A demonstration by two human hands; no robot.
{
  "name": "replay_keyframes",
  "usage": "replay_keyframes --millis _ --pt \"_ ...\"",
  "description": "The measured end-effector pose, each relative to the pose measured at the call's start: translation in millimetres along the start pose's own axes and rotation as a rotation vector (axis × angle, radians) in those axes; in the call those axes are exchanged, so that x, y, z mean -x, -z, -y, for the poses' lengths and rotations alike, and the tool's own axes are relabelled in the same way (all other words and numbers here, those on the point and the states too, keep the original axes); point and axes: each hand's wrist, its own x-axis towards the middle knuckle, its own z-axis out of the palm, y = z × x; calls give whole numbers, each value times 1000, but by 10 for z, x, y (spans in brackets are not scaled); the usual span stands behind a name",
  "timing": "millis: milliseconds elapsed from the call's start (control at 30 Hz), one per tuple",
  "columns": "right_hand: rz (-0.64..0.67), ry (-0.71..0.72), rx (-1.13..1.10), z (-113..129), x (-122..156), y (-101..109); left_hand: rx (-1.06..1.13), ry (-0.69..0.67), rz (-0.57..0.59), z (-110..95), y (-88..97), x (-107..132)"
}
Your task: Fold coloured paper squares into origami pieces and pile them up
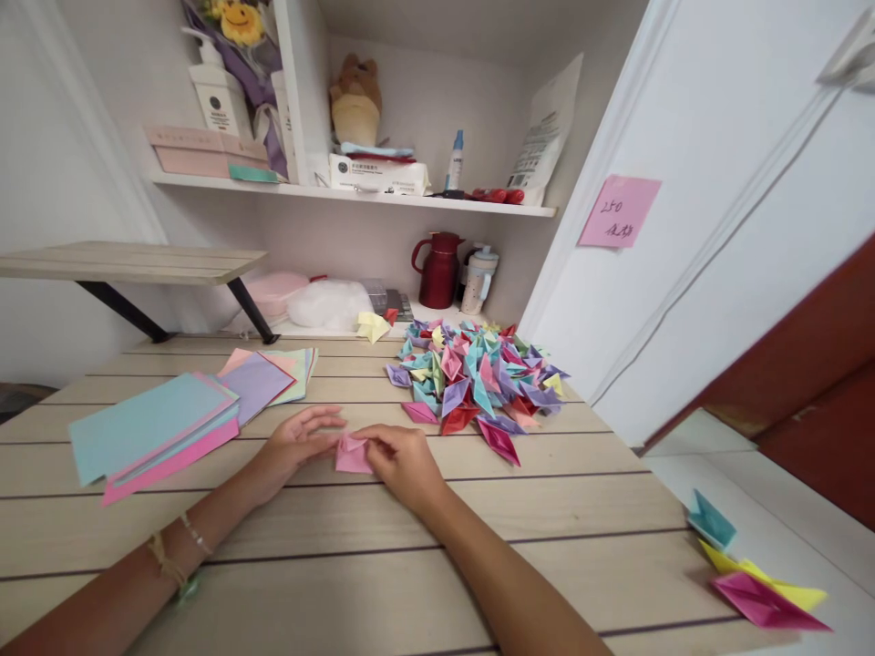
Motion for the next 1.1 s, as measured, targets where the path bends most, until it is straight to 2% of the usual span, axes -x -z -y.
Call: replay_keyframes --millis 200,333,433,600,767,867,1000,1067,1100 --pt "-102 42 30 20 -3 8 37 124 42 -24 -106 89" --pt "-78 24 9 16 -3 -8 113 124 68 11 -106 93" --pt "-49 -41 -42 35 -2 -25 146 107 57 23 -98 83" --pt "-28 -193 -264 64 -17 -38 171 58 -8 -4 -99 75" --pt "16 -308 -440 -30 -16 -75 178 14 -16 -7 -135 83" --pt "-62 -353 -375 -98 -15 -92 73 -19 -69 12 -160 82" --pt "-203 -339 -215 -131 -30 -61 -154 -156 -229 13 -126 67" --pt "-268 -318 -121 -114 -36 -32 -232 -187 -225 -11 -101 73" --pt "-298 -301 -78 -98 -38 -19 -244 -166 -177 -26 -97 81"
